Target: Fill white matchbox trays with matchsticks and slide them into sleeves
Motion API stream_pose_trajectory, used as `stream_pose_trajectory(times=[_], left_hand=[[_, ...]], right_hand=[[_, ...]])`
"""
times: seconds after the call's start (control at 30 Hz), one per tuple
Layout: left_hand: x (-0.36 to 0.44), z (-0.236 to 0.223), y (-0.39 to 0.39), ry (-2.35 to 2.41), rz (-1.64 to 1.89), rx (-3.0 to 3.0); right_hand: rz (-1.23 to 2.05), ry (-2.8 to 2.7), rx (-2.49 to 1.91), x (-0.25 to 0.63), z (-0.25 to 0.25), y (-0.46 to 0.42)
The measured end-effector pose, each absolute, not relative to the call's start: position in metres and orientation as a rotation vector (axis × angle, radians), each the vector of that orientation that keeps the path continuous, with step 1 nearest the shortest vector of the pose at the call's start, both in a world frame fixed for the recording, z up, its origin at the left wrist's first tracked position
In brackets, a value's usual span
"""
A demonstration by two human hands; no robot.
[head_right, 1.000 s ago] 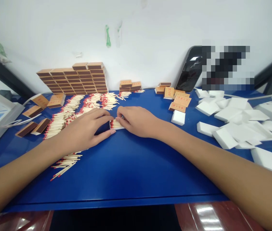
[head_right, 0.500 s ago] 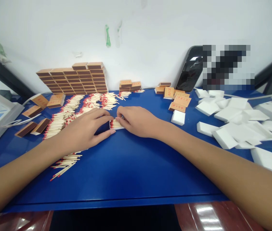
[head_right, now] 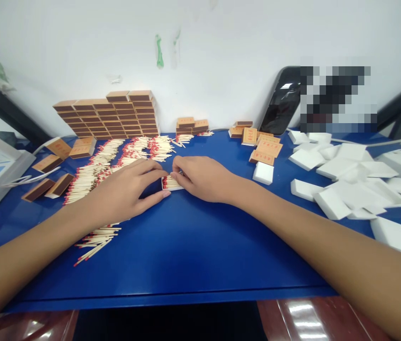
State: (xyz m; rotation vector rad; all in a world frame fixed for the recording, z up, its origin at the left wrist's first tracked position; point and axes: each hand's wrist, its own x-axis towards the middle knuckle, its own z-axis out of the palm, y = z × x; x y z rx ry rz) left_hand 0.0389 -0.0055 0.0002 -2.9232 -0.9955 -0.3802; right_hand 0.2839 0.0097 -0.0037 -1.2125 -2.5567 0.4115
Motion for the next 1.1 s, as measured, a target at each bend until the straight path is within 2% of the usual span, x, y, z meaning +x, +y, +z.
stream_pose_trajectory(times=[1.1], left_hand=[[0.0401,0.0007,-0.0066,-0.986,-0.329,-2.896]], right_hand=[[0.382,-2.563,-1.197,0.2847,-0.0047,0.0104]])
